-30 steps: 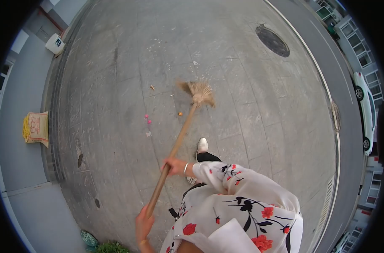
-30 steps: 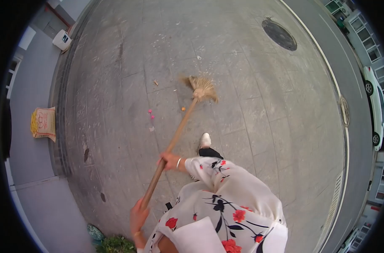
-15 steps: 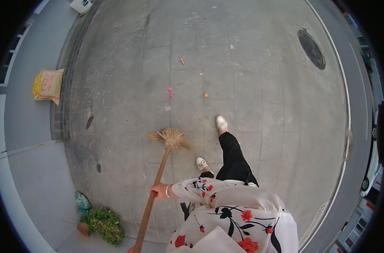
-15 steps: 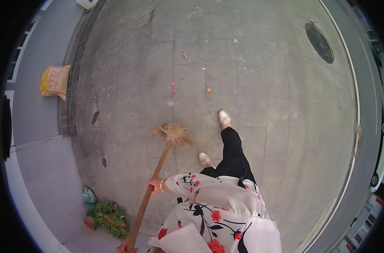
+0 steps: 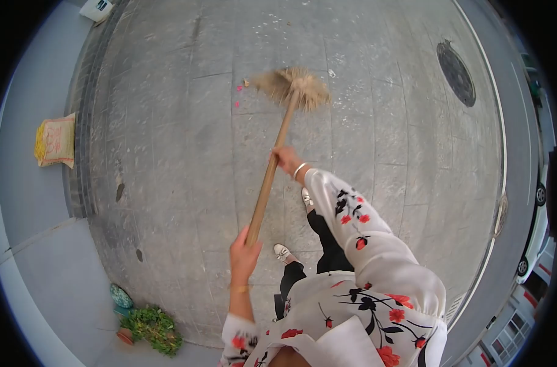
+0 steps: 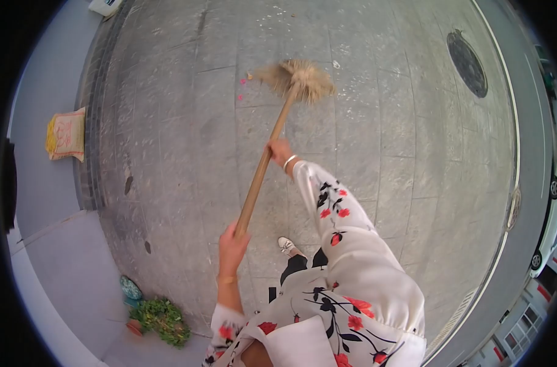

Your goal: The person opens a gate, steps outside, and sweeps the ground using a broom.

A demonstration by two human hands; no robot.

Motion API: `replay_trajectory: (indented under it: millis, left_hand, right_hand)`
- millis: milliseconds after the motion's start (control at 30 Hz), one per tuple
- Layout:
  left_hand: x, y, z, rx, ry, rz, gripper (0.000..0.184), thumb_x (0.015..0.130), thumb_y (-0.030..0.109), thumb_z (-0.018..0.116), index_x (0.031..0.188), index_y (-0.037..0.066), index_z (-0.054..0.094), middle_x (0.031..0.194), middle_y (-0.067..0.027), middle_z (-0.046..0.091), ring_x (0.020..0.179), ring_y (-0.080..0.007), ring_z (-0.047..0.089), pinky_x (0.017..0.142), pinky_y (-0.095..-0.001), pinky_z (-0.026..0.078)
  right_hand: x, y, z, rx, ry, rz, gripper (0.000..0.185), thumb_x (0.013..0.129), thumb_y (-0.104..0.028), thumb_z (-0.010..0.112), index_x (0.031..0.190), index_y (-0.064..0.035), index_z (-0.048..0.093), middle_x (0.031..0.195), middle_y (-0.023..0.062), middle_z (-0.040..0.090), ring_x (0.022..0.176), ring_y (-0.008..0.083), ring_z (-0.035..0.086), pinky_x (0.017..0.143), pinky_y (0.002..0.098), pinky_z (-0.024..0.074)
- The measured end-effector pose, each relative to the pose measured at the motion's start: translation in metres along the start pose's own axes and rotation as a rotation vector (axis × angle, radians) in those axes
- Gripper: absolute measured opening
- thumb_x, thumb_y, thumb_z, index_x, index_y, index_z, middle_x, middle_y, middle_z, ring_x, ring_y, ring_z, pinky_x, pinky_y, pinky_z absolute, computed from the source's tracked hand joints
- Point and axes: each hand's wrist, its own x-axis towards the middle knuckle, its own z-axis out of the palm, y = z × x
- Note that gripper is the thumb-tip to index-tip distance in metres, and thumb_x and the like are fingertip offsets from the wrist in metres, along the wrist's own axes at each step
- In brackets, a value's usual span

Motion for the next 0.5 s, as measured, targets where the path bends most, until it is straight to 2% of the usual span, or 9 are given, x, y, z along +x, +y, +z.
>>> replay_trajectory:
  millis: [167, 233, 300, 333, 367, 400, 433, 467, 500]
  left_hand:
    - [0.041, 0.042, 0.010, -0.156, 0.082, 0.087, 0.041, 0.065, 0.004, 0.054, 0.104, -0.002, 0.043, 0.079, -0.0039, 0.052, 0.068, -0.0076, 0.044, 0.061, -0.0206, 0.038]
    - [-0.004, 0.058, -0.021, -0.193, 0.075, -0.028, 0.041, 0.065, 0.003, 0.055, 0.104, -0.002, 0.044, 0.081, -0.0030, 0.052, 0.069, -0.0071, 0.044, 0.061, -0.0191, 0.038]
    - [-0.053, 0.049, -0.060, -0.002, 0.132, -0.112, 0.042, 0.064, 0.002, 0.057, 0.104, -0.002, 0.044, 0.082, -0.0038, 0.052, 0.071, -0.0069, 0.045, 0.062, -0.0183, 0.038]
    - [-0.081, 0.042, -0.079, -0.013, 0.186, -0.193, 0.042, 0.063, 0.002, 0.058, 0.103, 0.000, 0.046, 0.084, -0.0033, 0.053, 0.071, -0.0072, 0.045, 0.062, -0.0189, 0.039]
    - [-0.109, 0.047, -0.098, 0.049, 0.191, -0.243, 0.043, 0.061, 0.002, 0.059, 0.102, 0.001, 0.047, 0.086, -0.0049, 0.054, 0.073, -0.0098, 0.049, 0.064, -0.0215, 0.040]
    - [-0.140, 0.033, -0.119, 0.177, 0.189, -0.309, 0.044, 0.059, 0.003, 0.061, 0.101, 0.002, 0.048, 0.088, -0.0081, 0.055, 0.076, -0.0132, 0.051, 0.066, -0.0242, 0.041]
    - [-0.169, 0.024, -0.135, 0.151, 0.245, -0.330, 0.045, 0.057, 0.004, 0.062, 0.100, 0.002, 0.049, 0.088, -0.0106, 0.055, 0.077, -0.0159, 0.053, 0.067, -0.0260, 0.042]
    - [-0.194, 0.016, -0.151, 0.205, 0.261, -0.325, 0.043, 0.056, -0.001, 0.059, 0.098, 0.000, 0.050, 0.076, -0.0037, 0.054, 0.067, -0.0081, 0.048, 0.060, -0.0210, 0.040]
    - [-0.203, 0.060, -0.153, 0.111, 0.306, -0.407, 0.039, 0.061, 0.005, 0.058, 0.099, 0.002, 0.050, 0.075, -0.0066, 0.054, 0.064, -0.0127, 0.048, 0.058, -0.0233, 0.040]
  right_hand:
    - [-0.042, -0.099, 0.023, 0.013, 0.008, -0.024, 0.011, 0.076, -0.010, 0.047, 0.074, 0.0004, 0.049, 0.067, 0.0096, 0.051, 0.056, 0.0177, 0.051, 0.055, 0.0302, 0.0435]
    - [-0.053, -0.103, 0.031, -0.027, -0.185, 0.162, 0.013, 0.079, -0.013, 0.045, 0.079, -0.0009, 0.050, 0.072, 0.0079, 0.051, 0.062, 0.0165, 0.051, 0.060, 0.0277, 0.0431]
    - [-0.033, -0.035, 0.026, -0.103, -0.707, 0.194, 0.012, 0.078, -0.013, 0.046, 0.085, -0.0048, 0.051, 0.076, 0.0056, 0.051, 0.069, 0.0145, 0.050, 0.064, 0.0259, 0.0420]
    - [-0.091, -0.032, 0.045, -0.473, -0.747, -0.083, 0.013, 0.076, -0.016, 0.048, 0.086, -0.0085, 0.052, 0.078, 0.0032, 0.051, 0.073, 0.0124, 0.048, 0.066, 0.0248, 0.0407]
    - [-0.101, 0.007, 0.058, -0.304, -0.773, 0.063, 0.013, 0.075, -0.018, 0.049, 0.082, -0.0084, 0.053, 0.078, 0.0030, 0.050, 0.069, 0.0115, 0.047, 0.063, 0.0255, 0.0412]
    - [-0.104, 0.054, 0.072, -0.232, -0.899, 0.056, 0.013, 0.073, -0.016, 0.051, 0.083, -0.0070, 0.053, 0.078, 0.0028, 0.050, 0.068, 0.0119, 0.047, 0.061, 0.0265, 0.0418]
    - [-0.146, 0.057, 0.105, 0.202, -0.674, 0.621, 0.022, 0.080, -0.026, 0.043, 0.079, -0.0064, 0.053, 0.077, 0.0014, 0.050, 0.070, 0.0122, 0.048, 0.065, 0.0286, 0.0421]
    - [-0.175, 0.062, 0.116, 0.028, -0.833, 0.519, 0.017, 0.078, -0.021, 0.047, 0.078, -0.0055, 0.051, 0.077, 0.0036, 0.051, 0.069, 0.0146, 0.050, 0.065, 0.0307, 0.0427]
    - [-0.215, 0.041, 0.125, -0.524, -1.063, -0.266, 0.014, 0.075, -0.018, 0.051, 0.079, -0.0046, 0.050, 0.077, 0.0046, 0.052, 0.070, 0.0156, 0.051, 0.065, 0.0317, 0.0430]
